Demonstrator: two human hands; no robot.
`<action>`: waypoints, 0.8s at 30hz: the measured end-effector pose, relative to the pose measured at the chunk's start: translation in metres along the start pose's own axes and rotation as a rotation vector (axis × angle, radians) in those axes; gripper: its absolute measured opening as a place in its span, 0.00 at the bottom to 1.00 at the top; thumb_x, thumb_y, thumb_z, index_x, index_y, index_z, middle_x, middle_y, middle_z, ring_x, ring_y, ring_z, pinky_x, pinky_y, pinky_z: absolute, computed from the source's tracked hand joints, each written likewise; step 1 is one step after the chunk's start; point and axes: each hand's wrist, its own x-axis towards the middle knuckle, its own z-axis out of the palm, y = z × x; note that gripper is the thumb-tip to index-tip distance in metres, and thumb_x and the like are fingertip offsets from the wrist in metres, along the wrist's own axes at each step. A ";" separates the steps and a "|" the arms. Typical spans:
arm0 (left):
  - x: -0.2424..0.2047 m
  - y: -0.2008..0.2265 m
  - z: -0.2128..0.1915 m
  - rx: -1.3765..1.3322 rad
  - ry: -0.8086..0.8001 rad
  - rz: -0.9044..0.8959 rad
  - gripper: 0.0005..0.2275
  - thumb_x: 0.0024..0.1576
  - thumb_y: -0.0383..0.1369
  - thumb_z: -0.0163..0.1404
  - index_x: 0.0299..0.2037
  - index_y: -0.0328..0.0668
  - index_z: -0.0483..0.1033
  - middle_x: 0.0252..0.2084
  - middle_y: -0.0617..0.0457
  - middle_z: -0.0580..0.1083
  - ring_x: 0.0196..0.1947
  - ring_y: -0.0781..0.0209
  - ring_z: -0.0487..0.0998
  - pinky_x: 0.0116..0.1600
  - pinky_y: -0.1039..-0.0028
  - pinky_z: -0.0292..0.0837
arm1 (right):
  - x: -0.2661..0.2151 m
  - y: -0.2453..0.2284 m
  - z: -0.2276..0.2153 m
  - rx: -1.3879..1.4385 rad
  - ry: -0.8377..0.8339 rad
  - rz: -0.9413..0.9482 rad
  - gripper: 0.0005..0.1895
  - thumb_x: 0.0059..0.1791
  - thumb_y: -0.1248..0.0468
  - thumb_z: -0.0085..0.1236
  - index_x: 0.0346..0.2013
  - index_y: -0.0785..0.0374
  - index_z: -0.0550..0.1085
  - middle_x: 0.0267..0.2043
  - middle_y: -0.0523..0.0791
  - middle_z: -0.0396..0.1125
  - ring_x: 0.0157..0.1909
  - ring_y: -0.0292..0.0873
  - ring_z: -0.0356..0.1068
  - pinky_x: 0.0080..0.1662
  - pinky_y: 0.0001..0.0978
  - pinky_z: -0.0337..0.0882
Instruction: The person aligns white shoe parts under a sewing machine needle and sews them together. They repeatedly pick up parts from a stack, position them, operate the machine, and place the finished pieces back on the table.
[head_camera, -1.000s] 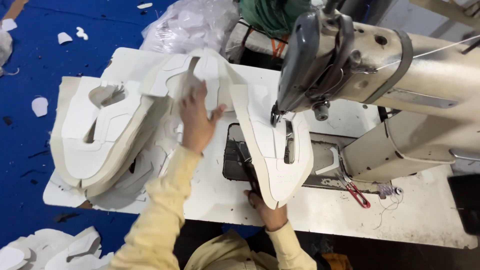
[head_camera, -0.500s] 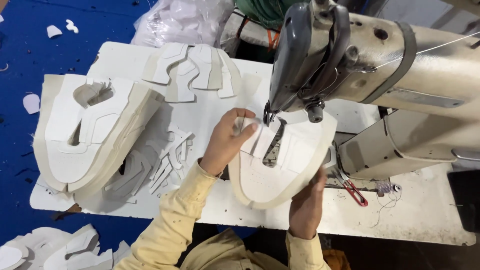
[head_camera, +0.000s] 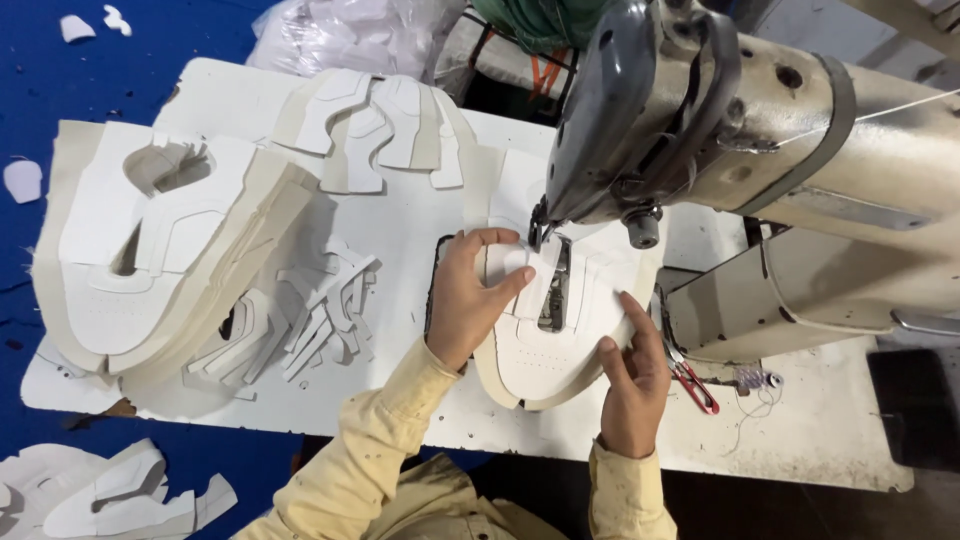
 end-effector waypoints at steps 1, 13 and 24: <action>0.000 0.000 0.001 -0.002 -0.003 -0.004 0.16 0.50 0.31 0.64 0.47 0.38 0.77 0.46 0.48 0.76 0.49 0.52 0.76 0.57 0.67 0.69 | 0.001 -0.001 0.000 -0.003 0.002 0.004 0.27 0.52 0.71 0.54 0.67 0.72 0.65 0.68 0.54 0.63 0.67 0.47 0.65 0.64 0.36 0.64; 0.008 0.005 0.008 0.039 0.044 -0.058 0.18 0.50 0.31 0.63 0.49 0.37 0.77 0.48 0.46 0.74 0.50 0.49 0.76 0.56 0.65 0.71 | 0.019 -0.006 0.001 -0.030 -0.038 -0.017 0.28 0.52 0.74 0.48 0.68 0.72 0.63 0.72 0.53 0.61 0.70 0.46 0.62 0.68 0.35 0.60; -0.006 0.001 0.011 0.021 0.044 0.037 0.19 0.53 0.28 0.62 0.54 0.35 0.74 0.53 0.47 0.74 0.56 0.51 0.73 0.63 0.65 0.67 | -0.008 -0.004 0.000 0.008 -0.129 0.082 0.31 0.49 0.74 0.55 0.68 0.67 0.62 0.63 0.52 0.66 0.60 0.42 0.70 0.54 0.33 0.73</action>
